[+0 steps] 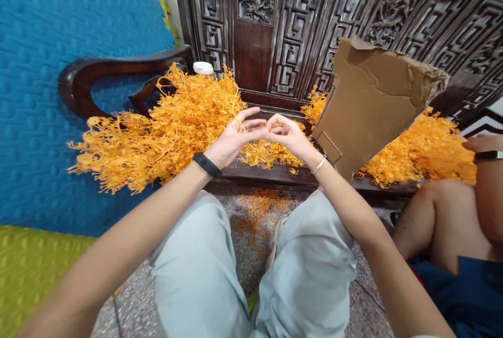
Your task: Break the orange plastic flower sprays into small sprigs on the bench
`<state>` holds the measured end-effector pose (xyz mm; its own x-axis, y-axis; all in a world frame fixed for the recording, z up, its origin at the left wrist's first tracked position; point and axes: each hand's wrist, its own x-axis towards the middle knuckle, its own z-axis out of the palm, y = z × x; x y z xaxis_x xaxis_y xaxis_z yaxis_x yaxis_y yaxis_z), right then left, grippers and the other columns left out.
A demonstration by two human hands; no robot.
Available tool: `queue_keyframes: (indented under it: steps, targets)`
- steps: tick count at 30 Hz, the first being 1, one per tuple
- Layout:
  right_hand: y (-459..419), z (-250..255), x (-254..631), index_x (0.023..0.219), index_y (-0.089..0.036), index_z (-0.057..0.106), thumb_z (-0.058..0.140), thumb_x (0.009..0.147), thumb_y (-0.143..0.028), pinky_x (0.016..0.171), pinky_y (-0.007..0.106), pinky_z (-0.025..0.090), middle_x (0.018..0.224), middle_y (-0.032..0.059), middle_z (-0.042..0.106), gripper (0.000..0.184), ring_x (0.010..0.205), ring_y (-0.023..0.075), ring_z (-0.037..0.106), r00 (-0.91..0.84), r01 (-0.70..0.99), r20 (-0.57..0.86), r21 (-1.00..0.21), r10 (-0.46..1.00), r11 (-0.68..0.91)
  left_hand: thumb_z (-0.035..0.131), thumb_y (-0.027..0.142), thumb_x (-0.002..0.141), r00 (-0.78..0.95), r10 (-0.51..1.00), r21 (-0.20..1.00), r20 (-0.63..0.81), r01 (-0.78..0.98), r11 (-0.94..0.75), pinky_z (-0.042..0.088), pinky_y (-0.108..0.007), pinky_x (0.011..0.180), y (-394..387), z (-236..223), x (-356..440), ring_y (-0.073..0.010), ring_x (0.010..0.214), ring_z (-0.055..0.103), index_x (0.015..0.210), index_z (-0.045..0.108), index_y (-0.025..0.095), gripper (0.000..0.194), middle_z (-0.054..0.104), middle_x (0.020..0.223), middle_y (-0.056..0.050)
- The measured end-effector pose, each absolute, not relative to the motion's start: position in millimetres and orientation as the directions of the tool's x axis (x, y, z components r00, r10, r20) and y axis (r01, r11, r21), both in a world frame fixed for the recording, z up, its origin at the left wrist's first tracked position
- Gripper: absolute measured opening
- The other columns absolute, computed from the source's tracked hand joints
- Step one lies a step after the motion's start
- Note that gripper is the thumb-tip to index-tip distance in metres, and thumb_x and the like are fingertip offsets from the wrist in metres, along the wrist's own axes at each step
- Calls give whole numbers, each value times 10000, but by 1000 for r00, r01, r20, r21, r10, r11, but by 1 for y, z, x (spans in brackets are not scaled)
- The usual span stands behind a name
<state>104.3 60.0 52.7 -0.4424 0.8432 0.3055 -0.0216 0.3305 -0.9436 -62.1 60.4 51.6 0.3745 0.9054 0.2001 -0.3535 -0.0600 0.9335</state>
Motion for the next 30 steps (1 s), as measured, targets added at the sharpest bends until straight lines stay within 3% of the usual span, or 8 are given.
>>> queue_keyframes:
  steps: [4, 8, 15, 22, 26, 30]
  targets:
    - [60, 52, 104, 695, -185, 386, 702, 678, -401, 540, 217, 491, 614, -59, 485, 383, 565, 78, 556, -416, 19, 315, -935, 853, 354, 804, 222, 527, 451, 885, 974, 117, -224, -15, 455, -377, 887, 59, 52, -66, -171, 864, 631, 1089, 552, 180, 617, 670, 905, -39]
    - [59, 49, 103, 697, -181, 390, 675, 713, -389, 509, 193, 452, 594, -64, 481, 353, 540, 68, 546, -391, 29, 336, -926, 857, 376, 813, 200, 498, 476, 876, 995, 70, -95, -28, 461, -375, 875, 56, 54, -66, -158, 832, 631, 999, 577, 153, 556, 663, 917, -39]
    - [60, 51, 106, 889, -184, 434, 670, 719, -273, 719, 254, 488, 873, 4, 592, 304, 797, 114, 627, -506, 67, 258, -940, 823, 336, 821, 255, 470, 503, 864, 993, 13, 97, -72, 427, -367, 871, 58, 53, -64, -156, 825, 603, 995, 590, 129, 588, 657, 896, -38]
    - [61, 48, 109, 911, -182, 456, 532, 755, -137, 735, 259, 448, 886, 5, 540, 179, 808, 101, 544, -480, 187, 405, -820, 778, 542, 647, 484, 675, 446, 890, 972, 90, 155, -176, 395, -302, 755, 66, 47, -67, -148, 788, 555, 911, 639, 132, 424, 637, 846, -36]
    - [63, 48, 109, 920, -184, 477, 506, 774, -132, 795, 286, 454, 928, 24, 557, 158, 879, 120, 548, -472, 221, 445, -776, 761, 591, 657, 458, 667, 437, 896, 978, 73, 142, -149, 389, -286, 739, 68, 46, -68, -142, 773, 549, 868, 653, 137, 379, 641, 822, -35]
    - [62, 50, 107, 897, -175, 500, 534, 764, -136, 798, 311, 483, 895, 24, 587, 142, 827, 123, 584, -429, 220, 432, -801, 793, 556, 674, 428, 645, 426, 904, 982, 33, 155, -109, 401, -282, 689, 65, 50, -67, -143, 741, 549, 834, 661, 140, 344, 645, 817, -39]
